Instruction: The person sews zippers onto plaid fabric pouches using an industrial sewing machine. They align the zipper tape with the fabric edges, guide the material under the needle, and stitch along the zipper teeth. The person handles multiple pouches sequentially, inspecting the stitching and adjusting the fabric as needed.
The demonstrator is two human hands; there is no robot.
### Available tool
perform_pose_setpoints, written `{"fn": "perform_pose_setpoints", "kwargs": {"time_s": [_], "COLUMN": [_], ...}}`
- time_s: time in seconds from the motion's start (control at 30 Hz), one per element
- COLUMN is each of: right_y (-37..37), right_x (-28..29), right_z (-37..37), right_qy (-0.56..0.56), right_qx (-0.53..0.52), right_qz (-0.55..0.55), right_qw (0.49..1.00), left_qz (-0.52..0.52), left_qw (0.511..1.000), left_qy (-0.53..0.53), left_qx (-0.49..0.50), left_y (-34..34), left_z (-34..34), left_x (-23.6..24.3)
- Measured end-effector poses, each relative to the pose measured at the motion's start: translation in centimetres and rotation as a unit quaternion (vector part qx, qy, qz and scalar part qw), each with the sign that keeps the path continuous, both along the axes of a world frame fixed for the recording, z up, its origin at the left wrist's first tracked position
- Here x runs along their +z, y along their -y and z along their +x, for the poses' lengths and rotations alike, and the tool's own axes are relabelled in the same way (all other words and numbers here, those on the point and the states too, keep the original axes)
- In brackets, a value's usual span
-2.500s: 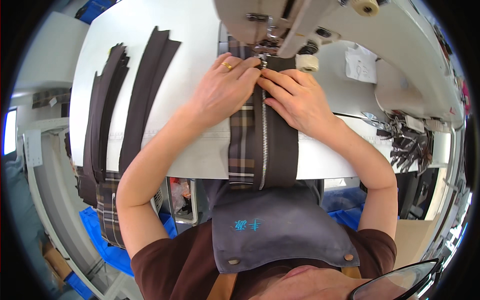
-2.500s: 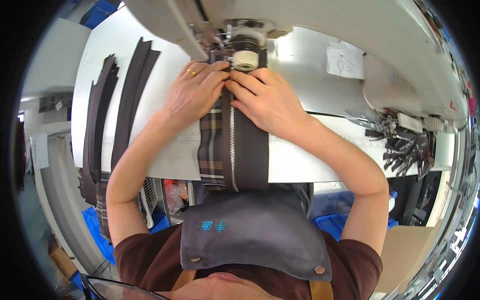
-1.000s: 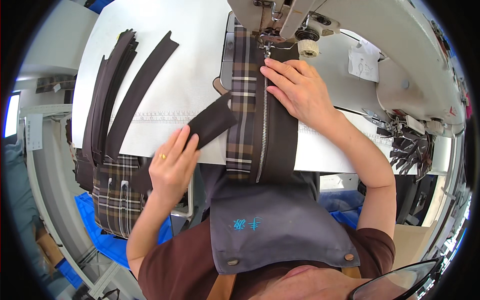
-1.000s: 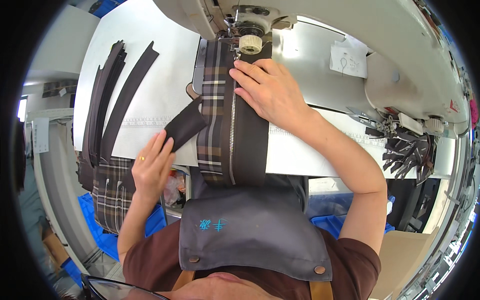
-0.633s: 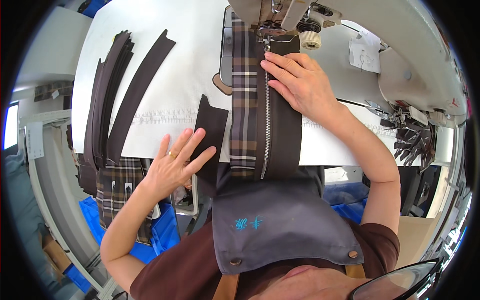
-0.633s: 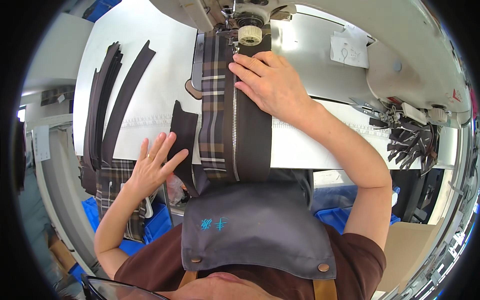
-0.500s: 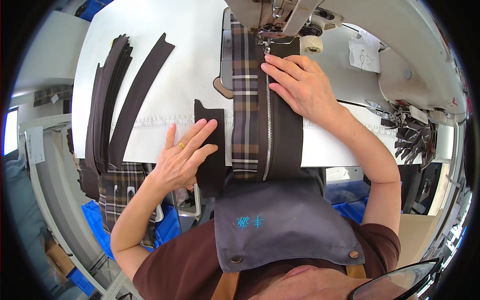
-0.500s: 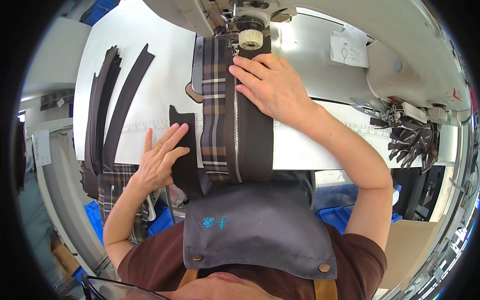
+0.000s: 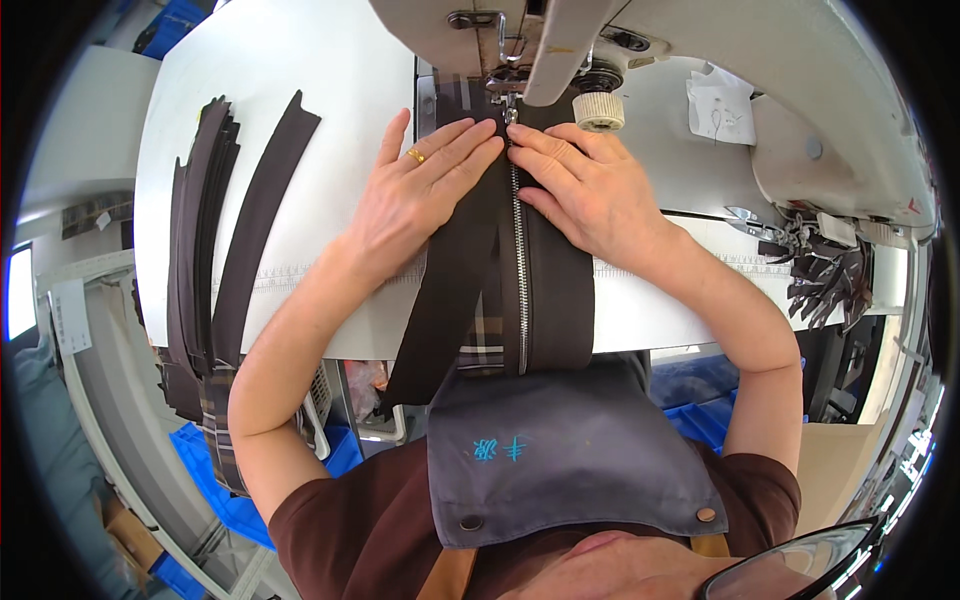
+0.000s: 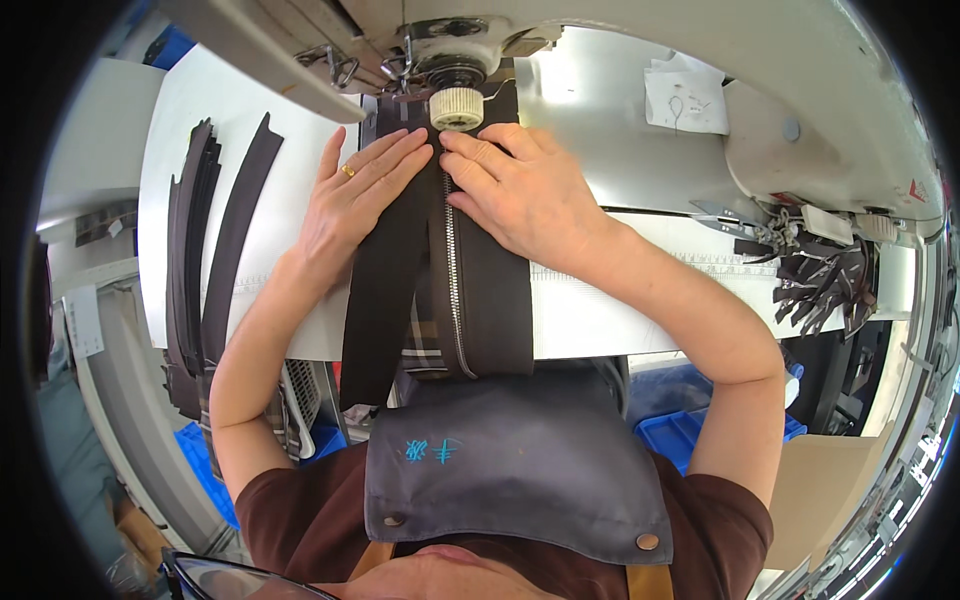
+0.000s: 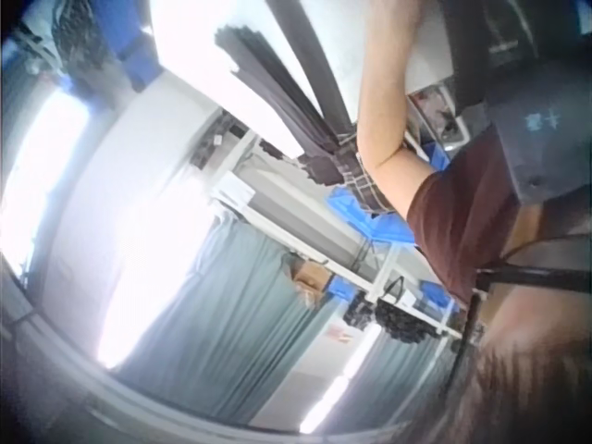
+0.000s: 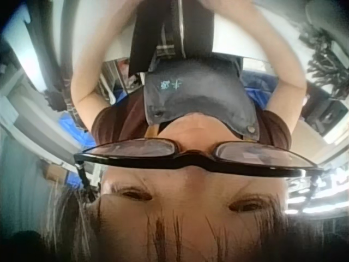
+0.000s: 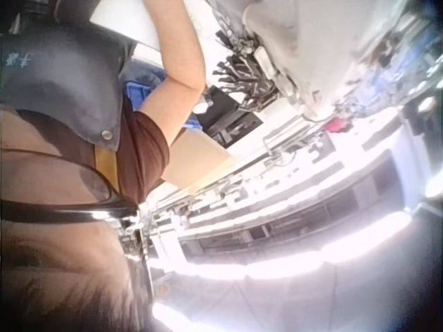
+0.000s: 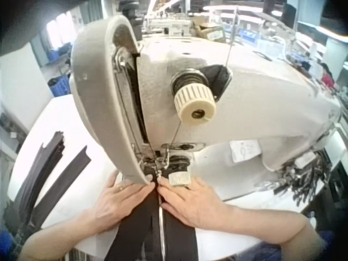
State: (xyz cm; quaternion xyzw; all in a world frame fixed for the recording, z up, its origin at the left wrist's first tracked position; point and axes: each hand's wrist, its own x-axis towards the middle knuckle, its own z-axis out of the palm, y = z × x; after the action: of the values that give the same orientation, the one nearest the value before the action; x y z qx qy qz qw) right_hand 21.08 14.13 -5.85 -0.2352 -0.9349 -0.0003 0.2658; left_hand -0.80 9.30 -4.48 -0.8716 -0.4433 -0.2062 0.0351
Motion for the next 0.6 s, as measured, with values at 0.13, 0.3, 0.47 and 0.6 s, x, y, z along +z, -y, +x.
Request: {"fn": "perform_pose_setpoints", "kwargs": {"time_s": [0.13,0.3,0.47,0.6], "right_y": [0.0,0.0,0.0,0.0], "right_x": [0.2,0.4,0.6,0.6], "right_z": [0.0,0.0,0.0,0.1], "right_qy": [0.001,-0.002,0.001,-0.008], "right_qx": [0.006,0.005,0.006,0.008], "right_qz": [-0.014,-0.017,-0.020,-0.029], "right_qw": [1.000,1.000,1.000,1.000], "left_qz": [-0.033,-0.032,-0.008,0.001], "left_qw": [0.999,0.998,1.000,0.999], "left_qy": [0.011,0.046,0.029,0.044], "left_qx": [-0.012,-0.023,0.000,-0.005], "left_y": [-1.1,-2.0,-1.8,-2.2], "left_z": [-0.4,-0.5,-0.4,-0.3], "left_x": [-0.1,-0.3,-0.3,-0.4]}}
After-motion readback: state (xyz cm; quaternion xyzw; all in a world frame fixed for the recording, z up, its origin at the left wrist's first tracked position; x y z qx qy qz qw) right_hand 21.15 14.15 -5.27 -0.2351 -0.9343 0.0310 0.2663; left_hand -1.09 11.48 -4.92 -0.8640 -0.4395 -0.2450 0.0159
